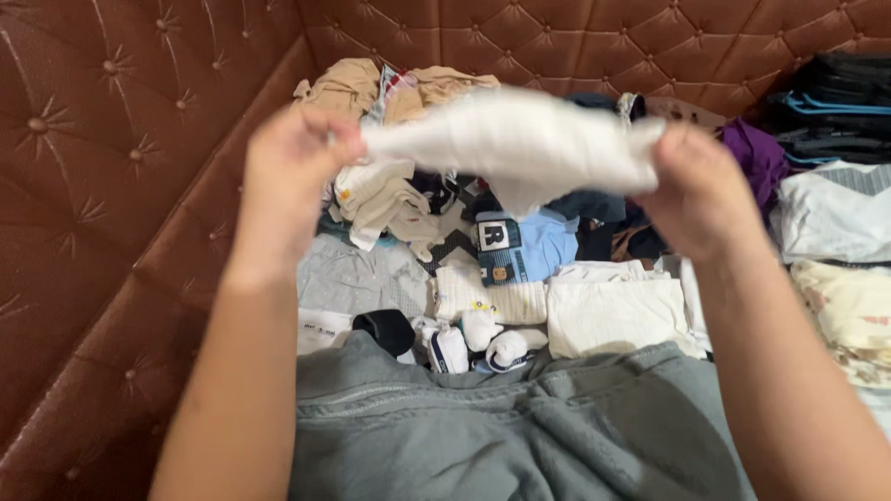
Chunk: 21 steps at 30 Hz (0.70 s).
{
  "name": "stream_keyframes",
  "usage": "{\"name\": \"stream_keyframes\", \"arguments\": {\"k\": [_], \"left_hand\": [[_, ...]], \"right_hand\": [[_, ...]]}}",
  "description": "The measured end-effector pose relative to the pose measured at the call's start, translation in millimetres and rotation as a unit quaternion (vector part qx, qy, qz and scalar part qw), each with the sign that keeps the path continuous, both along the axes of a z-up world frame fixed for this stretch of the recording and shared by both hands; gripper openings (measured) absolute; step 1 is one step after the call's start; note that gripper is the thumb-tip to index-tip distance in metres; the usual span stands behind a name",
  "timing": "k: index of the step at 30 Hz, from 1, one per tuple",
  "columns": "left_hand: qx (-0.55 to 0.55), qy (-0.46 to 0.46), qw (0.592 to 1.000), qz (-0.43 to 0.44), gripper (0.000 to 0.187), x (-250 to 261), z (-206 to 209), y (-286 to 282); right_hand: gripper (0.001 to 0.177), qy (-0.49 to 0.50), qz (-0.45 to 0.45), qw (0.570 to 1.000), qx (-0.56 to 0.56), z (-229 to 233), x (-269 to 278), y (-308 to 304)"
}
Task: The person sits on a bed and folds various pieces of clothing, including underwear, socks, and small shirts, by hand. They pick up each item from a pile, unfold it, fold it neatly, and place it on a growing stack.
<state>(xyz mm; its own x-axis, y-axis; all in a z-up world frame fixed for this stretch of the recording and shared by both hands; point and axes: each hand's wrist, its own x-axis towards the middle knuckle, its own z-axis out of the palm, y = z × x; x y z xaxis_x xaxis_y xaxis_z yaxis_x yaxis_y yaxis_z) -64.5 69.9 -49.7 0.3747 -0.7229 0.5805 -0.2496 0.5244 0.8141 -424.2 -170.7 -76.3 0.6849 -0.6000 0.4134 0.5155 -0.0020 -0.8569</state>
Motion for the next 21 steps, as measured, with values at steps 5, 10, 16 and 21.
{"name": "stream_keyframes", "arguments": {"k": [5, 10, 16, 21], "left_hand": [[0.115, 0.116, 0.985, -0.054, 0.039, -40.2, -47.2, 53.8], [0.28, 0.123, 0.948, -0.095, 0.026, -16.2, -70.5, 74.8], [0.209, 0.021, 0.975, 0.078, 0.024, 7.7, -74.0, 26.8], [-0.042, 0.076, 0.996, 0.033, 0.023, -0.3, -31.5, 46.1]], "right_hand": [[0.025, 0.148, -0.102, 0.975, 0.132, -86.6, -44.0, 22.0], [0.018, 0.125, 0.001, 0.988, 0.089, -103.3, -70.5, 17.1], [0.031, 0.181, -0.081, 0.979, 0.039, -77.0, -19.1, 1.3], [0.028, -0.014, -0.093, 0.996, 0.0, -26.8, -13.5, 15.5]]}}
